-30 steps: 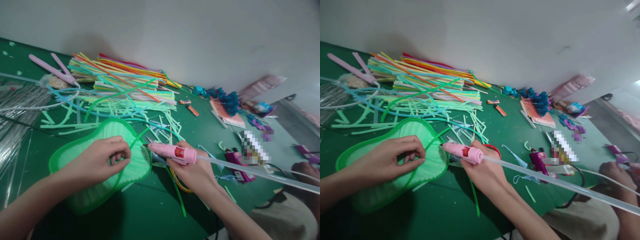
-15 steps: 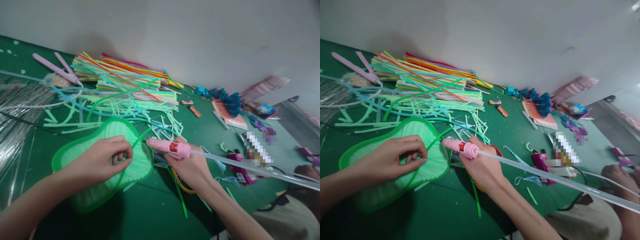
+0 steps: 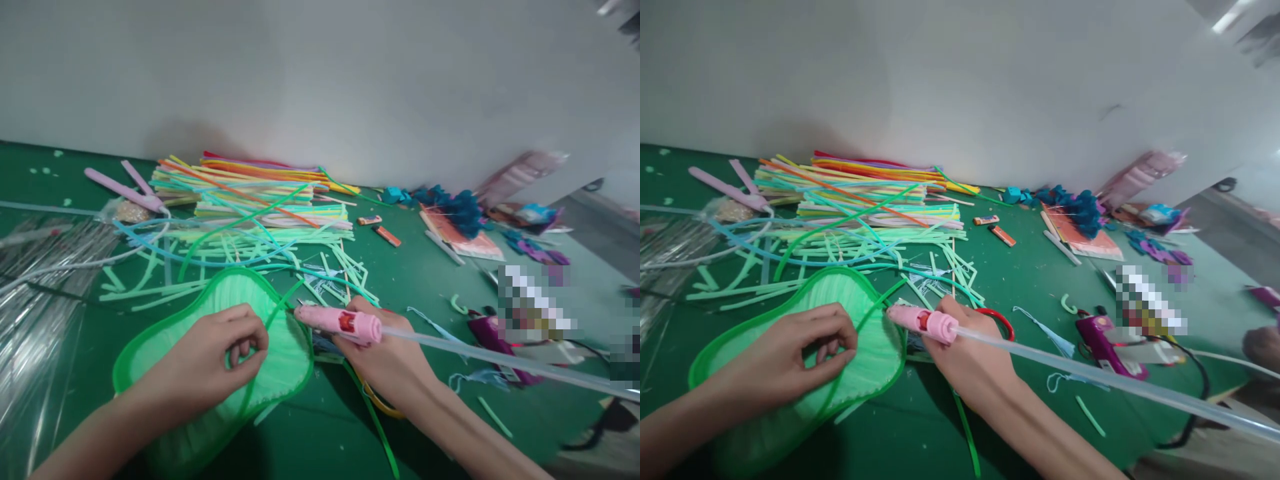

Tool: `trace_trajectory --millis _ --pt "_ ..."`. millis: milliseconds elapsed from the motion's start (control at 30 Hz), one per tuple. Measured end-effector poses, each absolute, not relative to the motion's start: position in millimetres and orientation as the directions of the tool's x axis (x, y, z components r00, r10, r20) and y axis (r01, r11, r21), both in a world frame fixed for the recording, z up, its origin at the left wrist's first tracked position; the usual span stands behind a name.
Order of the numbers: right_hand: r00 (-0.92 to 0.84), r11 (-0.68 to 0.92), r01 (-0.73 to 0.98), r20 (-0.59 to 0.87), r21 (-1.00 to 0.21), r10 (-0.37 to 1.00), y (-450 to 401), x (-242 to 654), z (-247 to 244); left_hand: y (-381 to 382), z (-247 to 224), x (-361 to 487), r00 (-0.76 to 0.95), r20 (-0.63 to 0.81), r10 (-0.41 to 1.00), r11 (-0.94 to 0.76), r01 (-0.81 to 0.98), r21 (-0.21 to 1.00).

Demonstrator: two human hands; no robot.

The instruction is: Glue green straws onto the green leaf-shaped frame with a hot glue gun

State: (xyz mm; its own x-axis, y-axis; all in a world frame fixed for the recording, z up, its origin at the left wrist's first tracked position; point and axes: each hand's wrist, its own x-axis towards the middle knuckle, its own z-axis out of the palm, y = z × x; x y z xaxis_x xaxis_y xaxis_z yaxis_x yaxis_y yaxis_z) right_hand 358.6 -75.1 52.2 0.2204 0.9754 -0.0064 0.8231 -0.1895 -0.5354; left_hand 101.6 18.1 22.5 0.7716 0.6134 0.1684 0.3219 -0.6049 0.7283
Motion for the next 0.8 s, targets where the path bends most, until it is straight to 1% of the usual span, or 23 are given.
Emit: trace_trajectory --millis 167,400,633,800 --pt "0.185 -0.148 0.846 0.022 -0.512 0.982 -76.9 360.9 55.8 19.2 24.9 102.3 0.775 0.173 0.608 -0.61 0.316 0.727" --pt "0.208 -0.18 0.833 -0.004 -0.523 0.978 -73.3 358.4 55.0 19.8 26.4 104.1 0.764 0.17 0.622 -0.593 0.317 0.74" --pt "0.253 -0.244 0.809 -0.058 -0.534 0.966 -70.1 354.7 57.6 19.0 25.7 103.0 0.762 0.119 0.636 -0.552 0.343 0.76" --pt "0.254 -0.233 0.823 -0.032 -0.518 0.967 -72.2 356.3 58.5 19.4 26.9 103.0 0.773 0.104 0.626 -0.552 0.345 0.759"
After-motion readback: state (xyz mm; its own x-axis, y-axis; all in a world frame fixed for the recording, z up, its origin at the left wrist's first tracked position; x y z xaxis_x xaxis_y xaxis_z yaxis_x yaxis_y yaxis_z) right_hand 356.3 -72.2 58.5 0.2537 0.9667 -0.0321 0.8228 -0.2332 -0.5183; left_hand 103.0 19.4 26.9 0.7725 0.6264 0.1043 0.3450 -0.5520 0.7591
